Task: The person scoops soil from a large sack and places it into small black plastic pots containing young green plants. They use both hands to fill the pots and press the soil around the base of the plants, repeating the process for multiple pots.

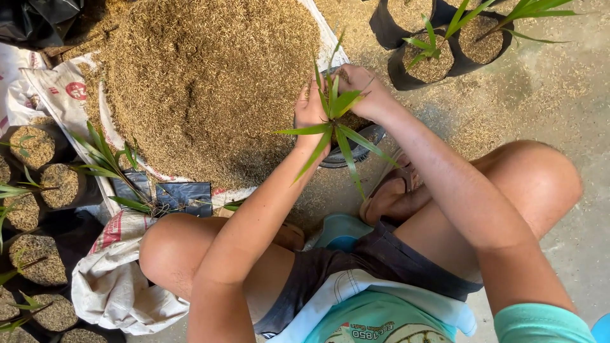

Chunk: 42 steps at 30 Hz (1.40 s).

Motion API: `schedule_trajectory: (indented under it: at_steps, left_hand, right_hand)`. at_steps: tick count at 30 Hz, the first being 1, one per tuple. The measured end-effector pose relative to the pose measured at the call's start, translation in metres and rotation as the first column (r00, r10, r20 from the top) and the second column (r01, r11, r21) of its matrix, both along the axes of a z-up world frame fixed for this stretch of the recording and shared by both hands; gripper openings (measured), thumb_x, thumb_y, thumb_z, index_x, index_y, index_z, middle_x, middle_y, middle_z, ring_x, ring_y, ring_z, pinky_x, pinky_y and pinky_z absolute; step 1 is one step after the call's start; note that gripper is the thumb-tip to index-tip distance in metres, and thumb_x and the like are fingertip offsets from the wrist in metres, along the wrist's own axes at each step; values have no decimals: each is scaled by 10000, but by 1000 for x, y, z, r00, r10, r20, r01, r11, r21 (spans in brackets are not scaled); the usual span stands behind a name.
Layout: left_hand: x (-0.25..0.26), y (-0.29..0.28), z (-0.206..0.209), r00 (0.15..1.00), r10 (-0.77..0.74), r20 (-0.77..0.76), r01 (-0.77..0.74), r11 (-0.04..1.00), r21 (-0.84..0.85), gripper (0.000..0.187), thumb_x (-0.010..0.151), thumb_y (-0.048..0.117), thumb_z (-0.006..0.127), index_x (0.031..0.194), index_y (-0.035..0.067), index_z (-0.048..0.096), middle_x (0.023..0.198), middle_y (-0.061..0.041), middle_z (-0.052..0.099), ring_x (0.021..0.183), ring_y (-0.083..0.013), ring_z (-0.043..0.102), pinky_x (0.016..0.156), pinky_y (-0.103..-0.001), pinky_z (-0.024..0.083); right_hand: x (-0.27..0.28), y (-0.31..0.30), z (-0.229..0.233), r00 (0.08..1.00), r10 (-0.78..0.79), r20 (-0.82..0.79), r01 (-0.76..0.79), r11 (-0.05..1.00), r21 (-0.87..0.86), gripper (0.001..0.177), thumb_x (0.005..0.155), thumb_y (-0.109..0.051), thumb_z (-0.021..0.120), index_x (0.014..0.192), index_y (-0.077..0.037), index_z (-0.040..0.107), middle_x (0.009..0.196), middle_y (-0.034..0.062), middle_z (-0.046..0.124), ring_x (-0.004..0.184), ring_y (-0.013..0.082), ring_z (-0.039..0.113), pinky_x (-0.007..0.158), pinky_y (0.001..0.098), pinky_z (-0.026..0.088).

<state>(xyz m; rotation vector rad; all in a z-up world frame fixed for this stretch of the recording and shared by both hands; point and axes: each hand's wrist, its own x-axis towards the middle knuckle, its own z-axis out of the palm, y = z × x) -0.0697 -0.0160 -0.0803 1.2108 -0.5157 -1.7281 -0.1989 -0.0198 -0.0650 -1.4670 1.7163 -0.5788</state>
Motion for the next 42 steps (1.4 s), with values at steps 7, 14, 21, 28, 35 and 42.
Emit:
schedule_trajectory:
  at_steps: [7,14,21,28,35,42]
  left_hand:
    - [11,2,9,988,-108,114,121,985,-120,336,976,445,645,928,115,678,833,-44,717,781,-115,675,733,-265,574]
    - [18,-7,-26,921,-309,238,364,900,-238,295,1054,345,535,986,99,682,849,-92,705,819,-165,660,771,-329,564]
    - [26,-8,-4,889,-392,236,445,859,-253,279,877,-73,618,1012,161,687,1004,-35,726,867,-160,665,884,-402,599]
    - [38,-7,12,820,-439,366,530,824,-199,310,930,-87,502,1062,143,660,1057,-64,723,866,-168,663,831,-355,589]
    - [38,0,25,843,-440,310,499,854,-146,294,875,-59,620,1108,119,641,1105,-69,736,928,-198,725,927,-405,595]
    - [44,3,6,894,-415,168,447,842,-301,339,923,-111,579,1232,26,611,1133,-224,607,861,-263,665,898,-376,528]
  right_hand:
    - [6,7,27,1000,26,9,-26,999,-37,315,1075,-172,450,1136,70,641,867,289,671,927,493,669,843,593,505]
    - [-3,4,14,997,25,69,-27,999,22,304,1065,-132,414,1182,69,610,946,279,647,978,477,638,872,585,490]
    - [6,-1,34,971,-129,202,69,958,279,200,1072,-190,414,1168,-63,535,1153,86,633,1055,198,579,934,337,454]
    - [9,6,51,970,-82,228,14,958,287,204,1035,-176,483,1211,-109,560,1333,92,622,1248,224,550,1064,392,417]
    - [10,11,58,946,-79,313,-19,954,298,342,938,-104,511,1277,-74,549,1379,93,595,1277,210,527,1094,362,386]
    - [20,32,93,966,41,256,-72,991,115,321,983,22,465,1290,89,532,1386,401,456,1369,611,320,1088,687,288]
